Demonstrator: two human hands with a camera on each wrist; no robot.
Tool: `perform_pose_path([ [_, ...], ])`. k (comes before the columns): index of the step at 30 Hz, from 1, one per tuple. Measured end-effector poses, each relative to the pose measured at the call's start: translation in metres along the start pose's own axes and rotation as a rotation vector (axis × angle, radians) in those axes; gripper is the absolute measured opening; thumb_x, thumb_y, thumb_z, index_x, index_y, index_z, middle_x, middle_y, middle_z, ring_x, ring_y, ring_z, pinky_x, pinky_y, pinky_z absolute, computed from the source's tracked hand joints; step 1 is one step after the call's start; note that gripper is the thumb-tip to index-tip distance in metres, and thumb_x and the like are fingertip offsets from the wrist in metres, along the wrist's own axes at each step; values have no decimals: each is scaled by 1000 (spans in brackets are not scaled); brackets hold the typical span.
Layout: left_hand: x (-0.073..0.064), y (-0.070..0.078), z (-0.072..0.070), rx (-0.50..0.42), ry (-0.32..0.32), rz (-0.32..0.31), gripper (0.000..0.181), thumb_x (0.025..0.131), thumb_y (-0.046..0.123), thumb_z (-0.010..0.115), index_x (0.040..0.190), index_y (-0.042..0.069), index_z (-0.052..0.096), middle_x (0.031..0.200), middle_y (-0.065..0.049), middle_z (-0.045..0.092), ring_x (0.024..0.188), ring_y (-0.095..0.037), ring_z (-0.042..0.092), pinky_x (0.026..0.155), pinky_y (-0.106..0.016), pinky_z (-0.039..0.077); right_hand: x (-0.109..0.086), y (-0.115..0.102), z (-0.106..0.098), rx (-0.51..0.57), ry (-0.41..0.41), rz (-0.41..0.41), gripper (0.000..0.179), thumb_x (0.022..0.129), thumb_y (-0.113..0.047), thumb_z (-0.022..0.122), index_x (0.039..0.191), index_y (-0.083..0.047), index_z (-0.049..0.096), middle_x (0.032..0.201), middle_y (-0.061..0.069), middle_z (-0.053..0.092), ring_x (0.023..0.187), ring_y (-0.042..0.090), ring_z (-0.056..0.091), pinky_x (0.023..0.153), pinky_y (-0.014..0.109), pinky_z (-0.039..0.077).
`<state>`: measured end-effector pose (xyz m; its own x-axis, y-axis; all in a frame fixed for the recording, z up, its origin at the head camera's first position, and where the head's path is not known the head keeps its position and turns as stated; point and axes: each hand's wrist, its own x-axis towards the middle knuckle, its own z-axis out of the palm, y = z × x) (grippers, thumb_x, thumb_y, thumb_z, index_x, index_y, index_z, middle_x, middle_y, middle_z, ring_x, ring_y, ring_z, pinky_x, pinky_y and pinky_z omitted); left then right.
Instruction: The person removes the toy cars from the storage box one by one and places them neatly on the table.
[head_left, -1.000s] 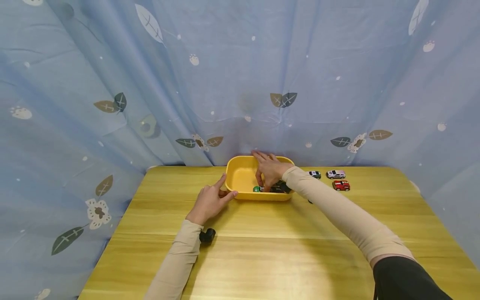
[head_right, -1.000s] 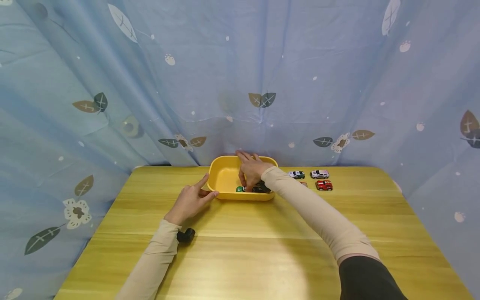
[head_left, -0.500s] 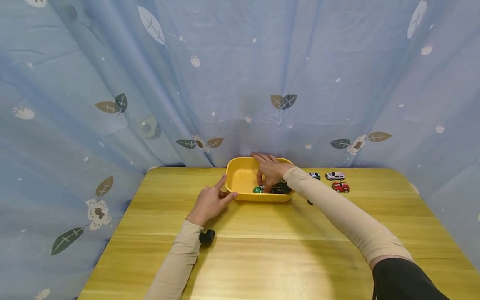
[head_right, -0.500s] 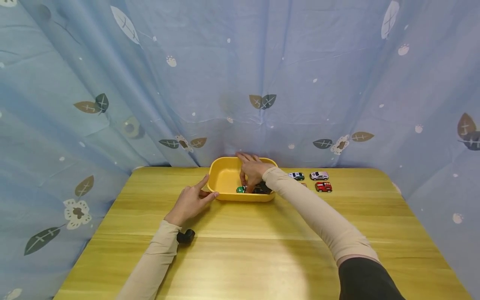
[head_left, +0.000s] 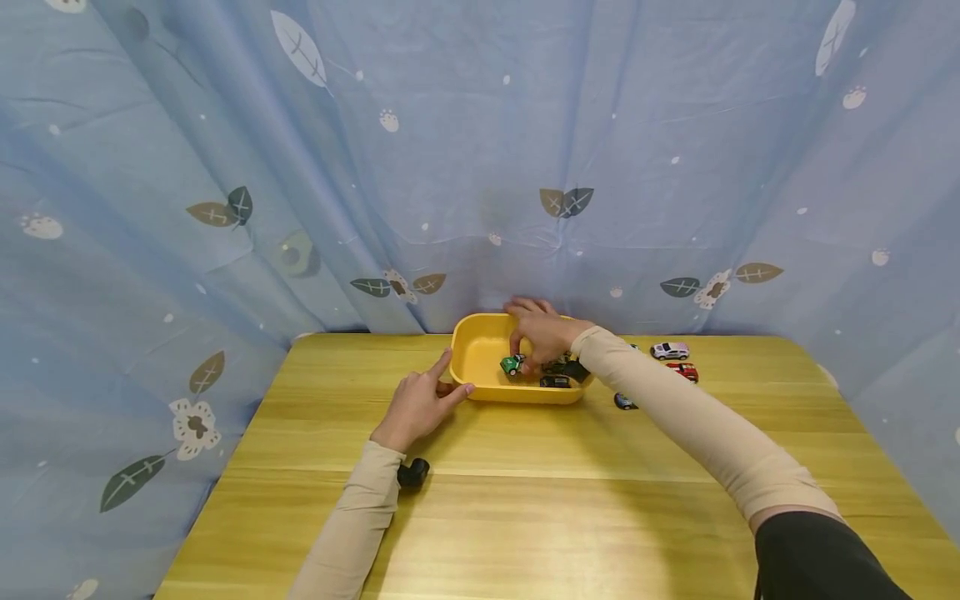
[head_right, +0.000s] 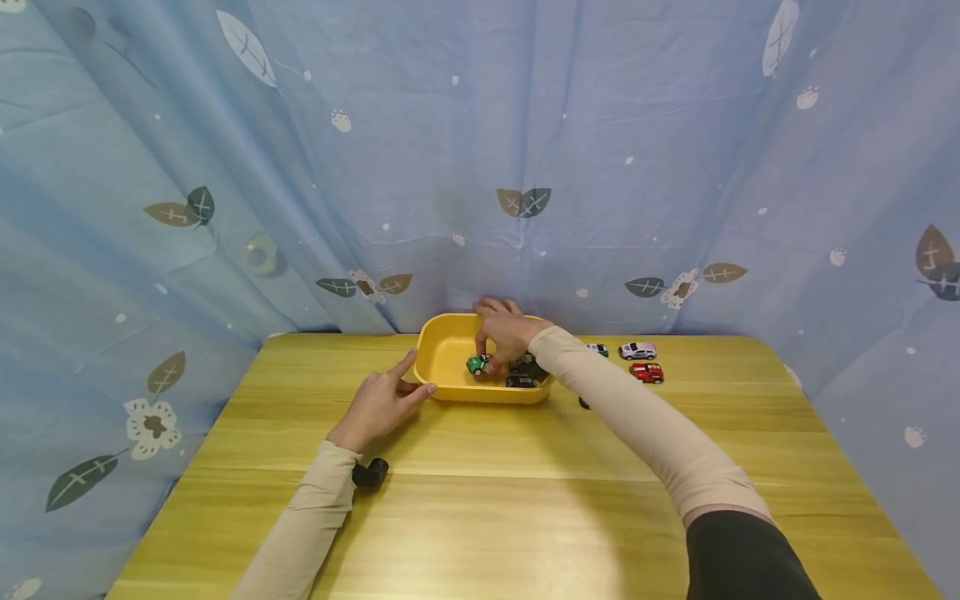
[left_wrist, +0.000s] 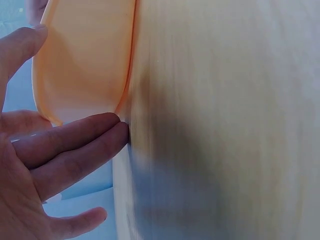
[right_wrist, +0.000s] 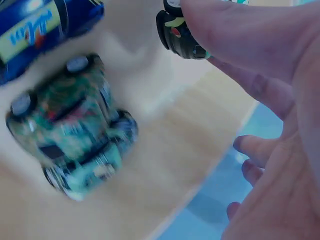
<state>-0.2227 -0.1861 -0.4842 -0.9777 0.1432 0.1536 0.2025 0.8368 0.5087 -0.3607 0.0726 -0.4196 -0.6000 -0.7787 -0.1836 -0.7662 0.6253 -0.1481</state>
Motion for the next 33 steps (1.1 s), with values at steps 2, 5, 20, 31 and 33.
perform_pose_path([
  [2, 0, 0, 0, -4, 6, 1, 88, 100, 61, 66, 165, 9, 39, 111, -16, 81, 117, -38, 73, 104, -53, 56, -4, 0, -7, -2, 2, 3, 17, 86, -37, 91, 99, -30, 83, 176, 19, 23, 165, 41, 4, 128, 67, 9],
  [5, -1, 0, 1, -9, 14, 5, 87, 100, 61, 67, 165, 9, 39, 111, -16, 81, 117, -38, 73, 104, -53, 56, -16, 3, -16, 18, 32, -11, 18, 87, -34, 90, 102, -26, 82, 174, 19, 27, 165, 42, 8, 128, 67, 11],
  [20, -1, -3, 2, -15, 18, 28, 87, 101, 60, 65, 166, 10, 37, 110, -17, 81, 107, -37, 77, 99, -52, 59, -107, 45, -17, 50, 121, 0, 33, 96, -11, 80, 127, -3, 75, 124, 11, 76, 111, 31, 61, 98, 51, 54],
  [31, 2, -4, 2, -40, -8, 19, 90, 101, 63, 64, 167, 10, 33, 113, -17, 80, 113, -39, 75, 103, -54, 56, -168, 77, -13, 44, 95, 121, 27, 96, -6, 78, 122, -2, 76, 120, 12, 77, 109, 30, 60, 93, 50, 56],
  [33, 2, -4, 3, -44, -11, 21, 91, 100, 63, 64, 167, 10, 33, 113, -17, 80, 113, -39, 75, 103, -55, 56, -178, 81, -10, 31, 112, 116, 23, 95, -5, 79, 118, -3, 78, 115, 11, 78, 104, 29, 63, 92, 52, 55],
])
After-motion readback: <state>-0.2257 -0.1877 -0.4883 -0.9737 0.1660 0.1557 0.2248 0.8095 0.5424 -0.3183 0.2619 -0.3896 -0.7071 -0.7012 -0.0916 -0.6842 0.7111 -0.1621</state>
